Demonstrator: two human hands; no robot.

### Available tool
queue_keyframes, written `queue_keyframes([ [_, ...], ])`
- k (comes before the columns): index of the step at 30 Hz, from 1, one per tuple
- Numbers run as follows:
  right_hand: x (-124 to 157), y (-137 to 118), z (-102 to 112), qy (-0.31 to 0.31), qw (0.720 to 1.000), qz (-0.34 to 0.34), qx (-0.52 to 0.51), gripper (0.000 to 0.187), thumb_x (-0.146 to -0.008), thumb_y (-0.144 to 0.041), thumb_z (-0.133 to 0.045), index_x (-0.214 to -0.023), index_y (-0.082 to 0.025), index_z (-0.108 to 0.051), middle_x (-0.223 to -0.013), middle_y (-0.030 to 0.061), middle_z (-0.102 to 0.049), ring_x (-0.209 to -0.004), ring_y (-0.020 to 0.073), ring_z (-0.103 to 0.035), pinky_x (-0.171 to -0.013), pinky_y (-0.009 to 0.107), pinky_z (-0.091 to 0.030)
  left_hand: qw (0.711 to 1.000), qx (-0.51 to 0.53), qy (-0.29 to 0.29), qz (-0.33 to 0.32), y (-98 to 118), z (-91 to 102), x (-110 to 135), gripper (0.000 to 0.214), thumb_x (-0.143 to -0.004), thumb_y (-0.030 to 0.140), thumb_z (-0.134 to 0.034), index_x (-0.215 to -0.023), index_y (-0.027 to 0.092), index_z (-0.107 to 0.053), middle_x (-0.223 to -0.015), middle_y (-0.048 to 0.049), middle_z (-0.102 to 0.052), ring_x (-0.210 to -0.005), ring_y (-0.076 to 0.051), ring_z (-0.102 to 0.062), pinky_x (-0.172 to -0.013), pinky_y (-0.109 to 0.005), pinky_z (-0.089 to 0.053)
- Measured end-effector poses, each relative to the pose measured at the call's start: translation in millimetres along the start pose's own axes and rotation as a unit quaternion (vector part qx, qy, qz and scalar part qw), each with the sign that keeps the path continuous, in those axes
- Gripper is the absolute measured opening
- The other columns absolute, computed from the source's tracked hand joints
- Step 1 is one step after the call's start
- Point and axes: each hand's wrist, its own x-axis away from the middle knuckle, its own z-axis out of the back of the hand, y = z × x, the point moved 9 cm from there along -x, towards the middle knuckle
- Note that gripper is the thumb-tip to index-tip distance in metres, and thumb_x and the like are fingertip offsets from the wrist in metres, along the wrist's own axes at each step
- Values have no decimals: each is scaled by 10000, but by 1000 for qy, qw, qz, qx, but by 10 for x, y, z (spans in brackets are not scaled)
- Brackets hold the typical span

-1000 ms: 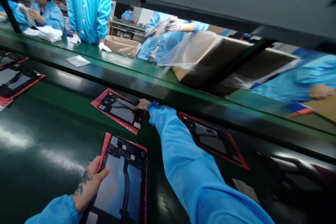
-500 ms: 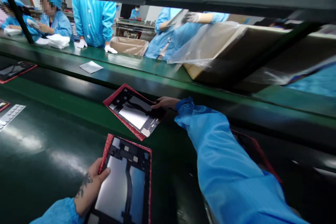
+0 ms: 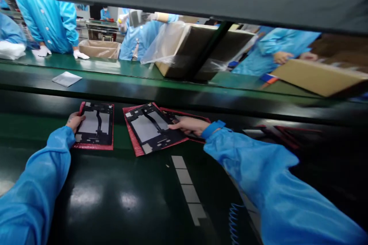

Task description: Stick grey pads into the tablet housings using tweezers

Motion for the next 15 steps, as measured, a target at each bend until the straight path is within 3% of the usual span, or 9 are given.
queue_keyframes([
  [3,314,265,-260,-25,998,-31,-55,348,-682,-159,-773,-534,-159,-458,-393,-108,-284,-349,12,-171,-355,152,-55,998,-58,1,-17,242,-150,36,402,-897,181,-482,-1218,-61,-468,-1181,-157,-563,-1082,-292,-556,-914,-333,-431],
  [5,559,456,-410,-29,995,-33,-89,346,-718,-210,-740,-541,-161,-447,-410,-109,-273,-358,6,-155,-366,150,-46,996,-77,-25,-24,282,-296,316,482,-904,143,-460,-1352,-9,-364,-1357,-171,-431,-1217,-286,-465,-984,-310,-391],
  [7,842,689,-522,-28,992,-42,-113,352,-693,-267,-758,-552,-164,-453,-417,-110,-267,-365,11,-147,-371,159,-44,993,-84,-80,-6,149,-487,797,554,-881,201,-560,-1393,117,-367,-1384,-156,-427,-1218,-265,-480,-966,-304,-432],
  [9,1152,948,-617,-38,988,-55,-137,359,-639,-332,-798,-577,-162,-489,-421,-108,-275,-370,19,-143,-376,172,-37,983,-82,-159,46,-139,-699,1414,509,-875,367,-590,-1300,106,-486,-1207,-182,-575,-1038,-292,-605,-845,-361,-519],
  [11,1464,1218,-692,-50,984,-69,-156,356,-602,-392,-823,-648,-156,-560,-427,-102,-299,-370,28,-148,-384,186,-35,954,-57,-264,133,-503,-916,2092,497,-846,483,-598,-1122,69,-602,-1013,-192,-652,-846,-296,-665,-727,-396,-559],
  [12,1609,1358,-721,-53,982,-77,-161,368,-596,-422,-826,-703,-158,-593,-429,-99,-315,-367,34,-156,-384,192,-48,932,9,-305,194,-667,-1007,2425,495,-808,474,-652,-1115,88,-603,-1009,-174,-657,-859,-280,-666,-747,-382,-558],
  [15,1958,1715,-785,-52,981,-65,-174,444,-622,-525,-789,-847,-177,-628,-519,-50,-489,-391,89,-347,-395,216,-261,885,161,-349,263,-902,-1124,3145,524,-714,415,-771,-1113,119,-604,-1013,-134,-664,-912,-260,-657,-819,-344,-536],
])
